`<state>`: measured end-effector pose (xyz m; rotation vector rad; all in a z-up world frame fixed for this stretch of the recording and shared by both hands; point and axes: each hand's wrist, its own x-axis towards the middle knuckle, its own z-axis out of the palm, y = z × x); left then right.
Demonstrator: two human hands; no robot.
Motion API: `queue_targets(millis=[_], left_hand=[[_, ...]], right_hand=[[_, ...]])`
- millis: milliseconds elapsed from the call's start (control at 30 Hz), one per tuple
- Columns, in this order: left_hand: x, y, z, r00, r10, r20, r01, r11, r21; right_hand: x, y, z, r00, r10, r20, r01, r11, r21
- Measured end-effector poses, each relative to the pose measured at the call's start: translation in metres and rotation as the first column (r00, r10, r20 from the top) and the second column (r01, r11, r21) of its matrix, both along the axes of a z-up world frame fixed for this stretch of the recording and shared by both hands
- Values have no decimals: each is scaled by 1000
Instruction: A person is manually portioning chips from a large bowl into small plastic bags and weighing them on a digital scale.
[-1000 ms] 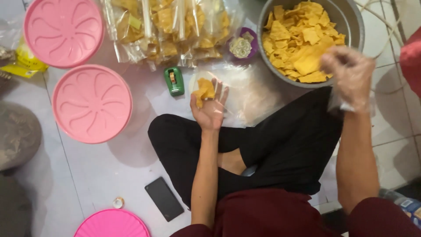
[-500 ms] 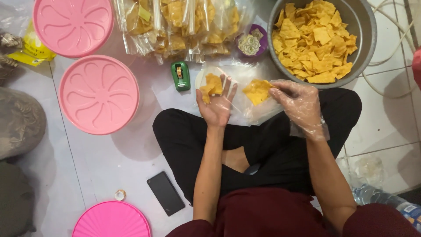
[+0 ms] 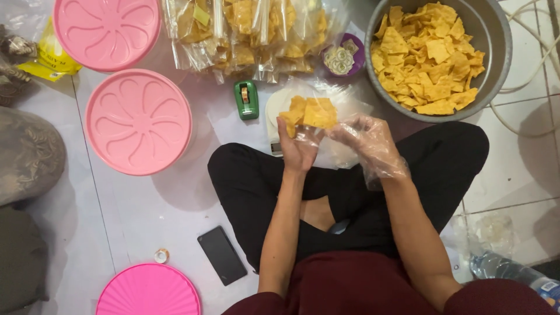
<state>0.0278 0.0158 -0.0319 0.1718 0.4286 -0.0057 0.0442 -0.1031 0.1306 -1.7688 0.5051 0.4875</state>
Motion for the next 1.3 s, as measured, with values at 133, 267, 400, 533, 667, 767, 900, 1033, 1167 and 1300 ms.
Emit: queue_targets(millis=[133, 267, 400, 533, 667, 767, 900, 1033, 1167, 1300], left_hand=[[-1, -3, -15, 999, -29, 14, 29, 1000, -4], [-4, -3, 9, 997, -62, 38, 59, 996, 62], [-6, -8, -17, 997, -71, 30, 69, 994, 79], [-3, -9, -19, 995, -86, 51, 82, 994, 75], [-3, -9, -17, 998, -48, 47, 49, 999, -10], [-2, 2, 12, 997, 10, 73, -4, 997, -74], [0, 12, -3, 990, 114, 87, -91, 968, -235], [3, 14, -12, 988, 132, 79, -103, 948, -301], [6, 10, -21, 997, 77, 7, -73, 960, -270], [4, 6, -20, 992, 54, -112, -72, 984, -161]], right_hand=[[5, 5, -1, 1000, 16, 24, -17, 998, 53], [13, 10, -5, 996, 91, 6, -91, 991, 99], [16, 0, -33, 995, 86, 51, -93, 986, 142], [20, -2, -34, 986, 130, 100, -143, 980, 135], [21, -1, -4, 939, 302, 162, -324, 937, 132], [15, -5, 9, 933, 299, 201, -332, 929, 164], [11, -17, -4, 923, 72, 377, -105, 992, 68], [7, -13, -35, 880, 113, 461, -137, 990, 17], [14, -3, -71, 931, 136, 338, -145, 989, 3], [34, -1, -130, 891, 234, 388, -160, 964, -213]])
